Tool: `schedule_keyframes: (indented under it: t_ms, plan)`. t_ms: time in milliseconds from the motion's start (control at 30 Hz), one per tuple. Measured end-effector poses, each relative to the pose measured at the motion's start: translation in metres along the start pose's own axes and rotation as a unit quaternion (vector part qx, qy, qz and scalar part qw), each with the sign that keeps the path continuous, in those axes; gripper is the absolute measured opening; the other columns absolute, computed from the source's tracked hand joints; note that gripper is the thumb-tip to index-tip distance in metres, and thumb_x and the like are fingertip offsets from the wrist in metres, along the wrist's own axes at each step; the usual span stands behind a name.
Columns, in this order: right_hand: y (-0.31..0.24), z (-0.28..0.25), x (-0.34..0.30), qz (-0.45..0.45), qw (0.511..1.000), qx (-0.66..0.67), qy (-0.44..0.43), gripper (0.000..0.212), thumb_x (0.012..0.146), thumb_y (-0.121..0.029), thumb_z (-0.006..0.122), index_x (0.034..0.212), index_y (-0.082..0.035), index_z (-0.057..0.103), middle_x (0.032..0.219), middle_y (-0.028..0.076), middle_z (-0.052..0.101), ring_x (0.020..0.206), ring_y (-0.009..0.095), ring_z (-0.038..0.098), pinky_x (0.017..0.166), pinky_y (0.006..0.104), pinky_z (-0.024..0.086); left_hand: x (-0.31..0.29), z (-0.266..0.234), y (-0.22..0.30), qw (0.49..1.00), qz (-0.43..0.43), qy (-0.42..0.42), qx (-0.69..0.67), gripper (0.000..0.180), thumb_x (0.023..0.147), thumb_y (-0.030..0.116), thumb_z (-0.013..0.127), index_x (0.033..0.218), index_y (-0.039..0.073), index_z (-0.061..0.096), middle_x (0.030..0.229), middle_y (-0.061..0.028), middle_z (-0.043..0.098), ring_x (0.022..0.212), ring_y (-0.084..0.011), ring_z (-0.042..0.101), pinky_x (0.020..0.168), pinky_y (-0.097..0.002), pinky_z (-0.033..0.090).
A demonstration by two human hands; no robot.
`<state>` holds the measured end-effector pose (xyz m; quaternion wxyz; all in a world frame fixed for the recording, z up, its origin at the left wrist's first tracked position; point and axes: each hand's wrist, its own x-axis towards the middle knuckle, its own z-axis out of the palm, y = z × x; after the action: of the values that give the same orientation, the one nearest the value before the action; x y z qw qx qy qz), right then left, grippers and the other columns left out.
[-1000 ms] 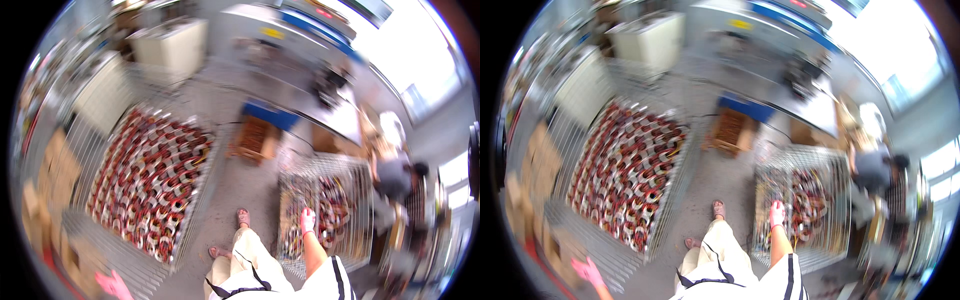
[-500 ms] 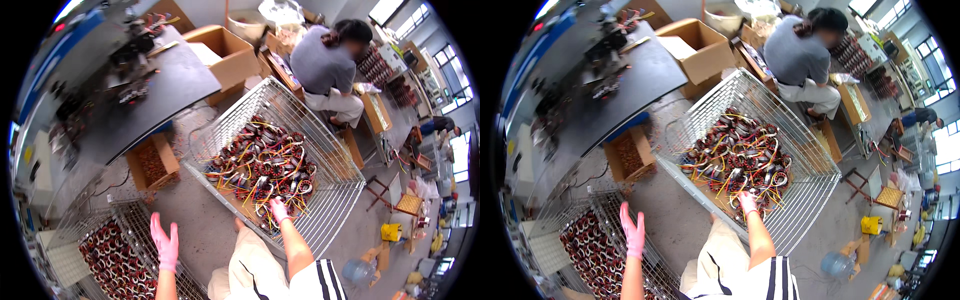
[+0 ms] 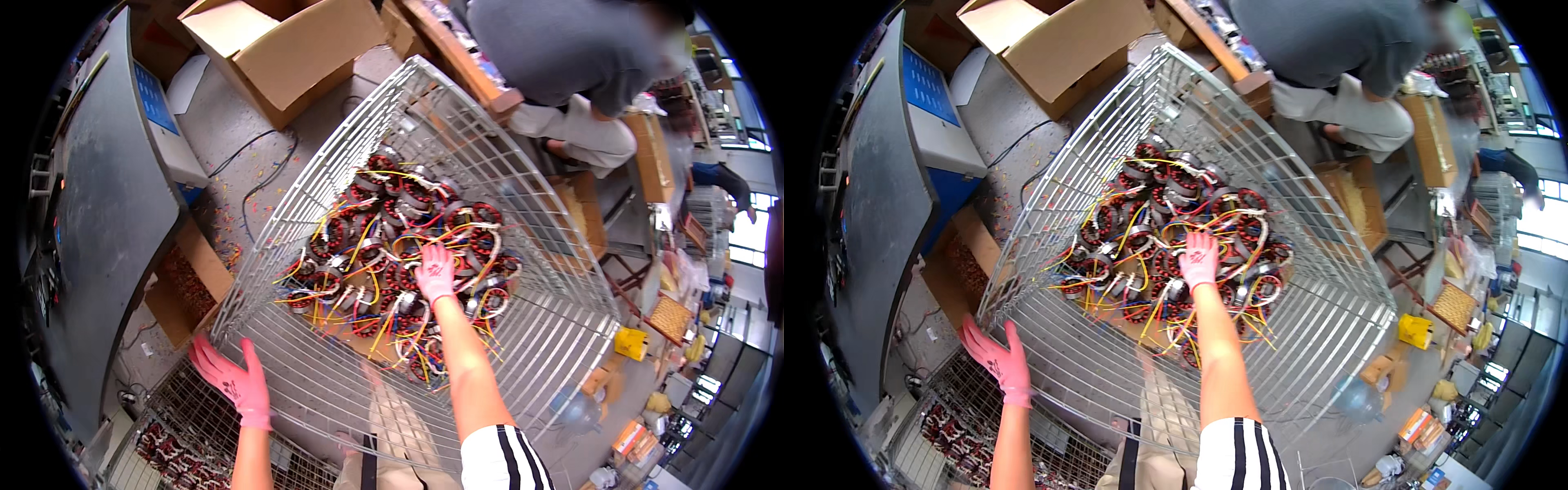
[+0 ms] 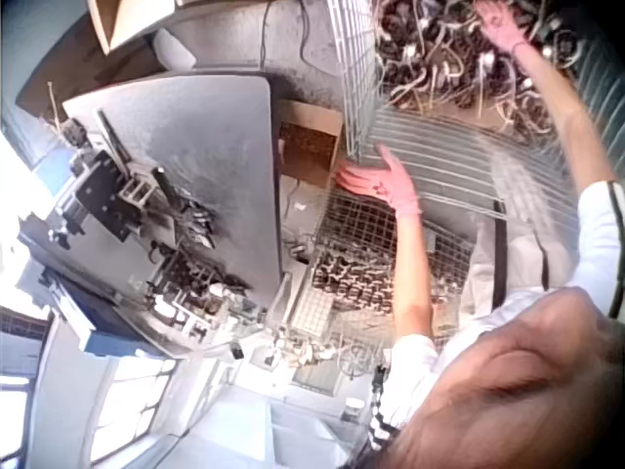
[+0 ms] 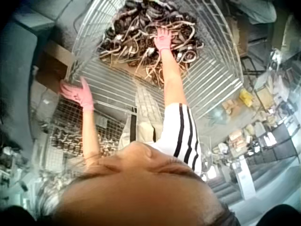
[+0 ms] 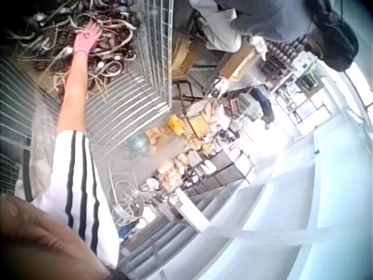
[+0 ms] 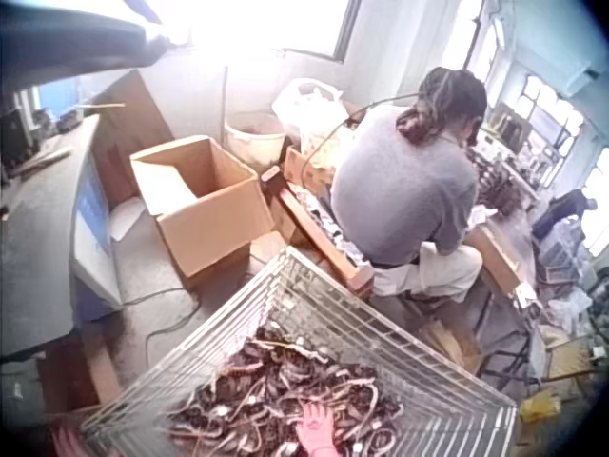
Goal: The person connects wires from a motor stator to a terminal block using a small screwdriver, then places the assembly into a large metal bin and retrieves another stator and terminal block to repeat the process.
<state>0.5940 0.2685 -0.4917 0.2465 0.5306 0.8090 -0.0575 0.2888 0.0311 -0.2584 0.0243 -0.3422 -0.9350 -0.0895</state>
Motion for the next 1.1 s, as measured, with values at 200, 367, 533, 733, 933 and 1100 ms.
schedule_keyframes:
  t_ms: [200,367,533,733,933,1100]
  plan:
    - [0.052,0.081,0.055,0.046,0.975,-0.219,-0.014,0.03,0.096,-0.024,0.038,0.118,-0.011,0.053,0.112,0.004,0.061,0.112,0.023,0.05,0.1,0.0411,0.033,0.004,0.015,0.011,0.999,0.025,-0.007,-0.038,0.074,0.088,0.028,0.064,0.143,-0.003,0.025,0.146,-0.0231,0.029,0.136,-0.0416,0.022,0.111,-0.0513,0.021]
    - [0.011,-0.041,-0.03,0.107,0.909,0.403,-0.01,0.05,0.081,-0.022,0.067,0.123,0.001,0.052,0.111,0.01,0.064,0.11,0.028,0.054,0.096,0.04,0.04,0.002,0.0,-0.002,0.999,0.023,0.014,-0.046,0.071,0.086,0.026,0.063,0.14,-0.005,0.028,0.143,-0.023,0.031,0.134,-0.043,0.024,0.111,-0.0543,0.02]
    - [-0.051,-0.201,-0.171,0.048,0.429,0.901,-0.036,0.064,0.082,-0.015,0.07,0.136,0.001,0.038,0.127,0.009,0.054,0.118,0.019,0.05,0.103,0.0326,0.038,-0.016,-0.016,-0.022,0.995,-0.008,-0.047,-0.085,0.073,0.086,0.034,0.063,0.14,-0.003,0.031,0.144,-0.0231,0.032,0.136,-0.0409,0.024,0.113,-0.0518,0.019]
    - [-0.124,-0.348,-0.351,-0.144,0.418,0.882,-0.166,0.067,0.083,-0.008,0.068,0.139,-0.001,0.033,0.126,0.012,0.053,0.114,0.021,0.054,0.1,0.0354,0.041,-0.086,-0.205,-0.013,0.284,-0.264,-0.388,-0.836,0.065,0.096,0.051,0.045,0.14,0.005,0.037,0.135,-0.0109,0.049,0.118,-0.0248,0.052,0.098,-0.0423,0.046]
    - [-0.173,-0.404,-0.439,-0.294,0.668,0.676,-0.1,0.077,0.078,-0.018,0.076,0.139,0.0,0.033,0.122,0.012,0.051,0.11,0.019,0.054,0.095,0.0337,0.045,-0.109,-0.307,-0.101,0.606,-0.181,-0.192,-0.75,0.038,0.099,0.024,0.05,0.129,0.0,0.051,0.108,-0.0049,0.062,0.094,-0.0111,0.061,0.077,-0.0247,0.051]
    - [-0.248,-0.418,-0.48,-0.362,0.671,0.567,-0.311,0.065,0.086,-0.034,0.067,0.134,0.003,0.043,0.113,0.015,0.061,0.096,0.014,0.059,0.079,0.0285,0.051,-0.157,-0.335,-0.19,0.552,-0.224,-0.205,-0.776,0.046,0.101,0.036,0.043,0.131,0.002,0.05,0.11,-0.0042,0.064,0.092,-0.0123,0.062,0.079,-0.0273,0.05]
